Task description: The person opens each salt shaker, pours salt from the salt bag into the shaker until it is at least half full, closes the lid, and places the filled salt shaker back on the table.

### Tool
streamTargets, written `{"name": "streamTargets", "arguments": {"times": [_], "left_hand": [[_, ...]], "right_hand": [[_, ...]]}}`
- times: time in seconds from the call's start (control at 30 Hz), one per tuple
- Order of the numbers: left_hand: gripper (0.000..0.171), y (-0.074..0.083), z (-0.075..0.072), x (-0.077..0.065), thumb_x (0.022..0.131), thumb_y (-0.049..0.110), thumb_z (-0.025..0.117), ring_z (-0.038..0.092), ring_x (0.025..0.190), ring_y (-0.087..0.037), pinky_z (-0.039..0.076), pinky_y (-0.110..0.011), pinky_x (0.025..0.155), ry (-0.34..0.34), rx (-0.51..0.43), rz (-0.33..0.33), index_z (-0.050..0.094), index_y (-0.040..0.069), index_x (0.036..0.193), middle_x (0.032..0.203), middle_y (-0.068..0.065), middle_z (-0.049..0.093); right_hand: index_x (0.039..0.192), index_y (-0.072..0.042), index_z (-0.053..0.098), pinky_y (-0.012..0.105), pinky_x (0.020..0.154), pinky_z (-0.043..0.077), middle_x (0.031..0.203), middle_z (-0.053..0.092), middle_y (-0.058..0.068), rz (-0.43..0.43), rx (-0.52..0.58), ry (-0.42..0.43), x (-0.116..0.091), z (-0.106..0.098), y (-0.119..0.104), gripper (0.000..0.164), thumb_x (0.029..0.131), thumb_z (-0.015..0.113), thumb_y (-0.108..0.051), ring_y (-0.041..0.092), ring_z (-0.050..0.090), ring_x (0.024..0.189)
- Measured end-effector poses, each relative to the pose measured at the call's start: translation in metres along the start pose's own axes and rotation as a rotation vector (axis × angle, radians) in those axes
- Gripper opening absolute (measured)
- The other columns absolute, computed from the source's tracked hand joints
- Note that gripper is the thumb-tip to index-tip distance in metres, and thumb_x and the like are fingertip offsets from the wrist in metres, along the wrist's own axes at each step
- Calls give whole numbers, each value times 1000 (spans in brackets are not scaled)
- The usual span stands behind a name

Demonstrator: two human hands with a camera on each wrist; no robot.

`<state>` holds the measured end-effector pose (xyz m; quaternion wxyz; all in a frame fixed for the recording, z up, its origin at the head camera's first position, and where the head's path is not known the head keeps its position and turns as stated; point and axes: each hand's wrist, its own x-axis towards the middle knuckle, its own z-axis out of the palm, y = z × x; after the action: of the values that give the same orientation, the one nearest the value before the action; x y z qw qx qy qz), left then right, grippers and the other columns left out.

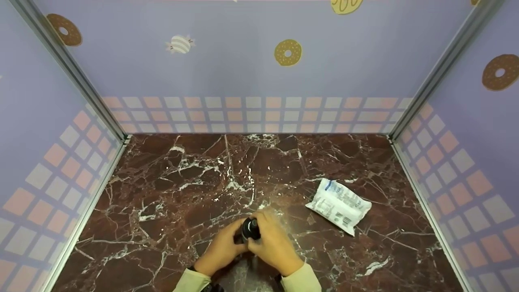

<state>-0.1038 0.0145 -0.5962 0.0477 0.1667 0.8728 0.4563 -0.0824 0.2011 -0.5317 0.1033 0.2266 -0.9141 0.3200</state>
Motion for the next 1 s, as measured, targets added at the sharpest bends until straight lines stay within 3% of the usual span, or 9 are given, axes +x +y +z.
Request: {"name": "streamTargets", "arguments": {"times": [0.37, 0.63, 0.83, 1.0], "left_hand": [[65, -4, 0, 1, 80, 36, 87, 63, 123, -24, 49, -50, 107, 3, -27, 8, 61, 27, 139, 133, 0, 67], [74, -5, 2, -1, 80, 32, 88, 62, 122, -19, 52, -44, 105, -1, -34, 116, 53, 19, 145, 134, -1, 65], [75, -8, 6, -3, 81, 33, 86, 63, 123, -23, 50, -50, 106, 41, -34, 87, 53, 21, 148, 137, -3, 66], [72, -8, 7, 0, 79, 33, 88, 64, 121, -19, 51, -46, 105, 55, -66, 73, 58, 26, 144, 133, 1, 68]], "right_hand": [[140, -1, 53, 51, 110, 48, 137, 61, 15, 74, 82, -21, -1, 9, 7, 68, 80, 83, -7, 32, 59, 128], [144, -4, 52, 52, 111, 46, 140, 60, 10, 61, 128, 5, -7, 13, 13, 71, 81, 85, -12, 30, 57, 132], [145, -10, 52, 51, 109, 48, 141, 61, 7, 52, 164, 22, -11, 16, 18, 75, 78, 85, -8, 26, 59, 130], [144, -11, 54, 52, 111, 46, 142, 61, 6, 60, 186, 70, -12, 18, 19, 74, 77, 87, -9, 27, 58, 132]]}}
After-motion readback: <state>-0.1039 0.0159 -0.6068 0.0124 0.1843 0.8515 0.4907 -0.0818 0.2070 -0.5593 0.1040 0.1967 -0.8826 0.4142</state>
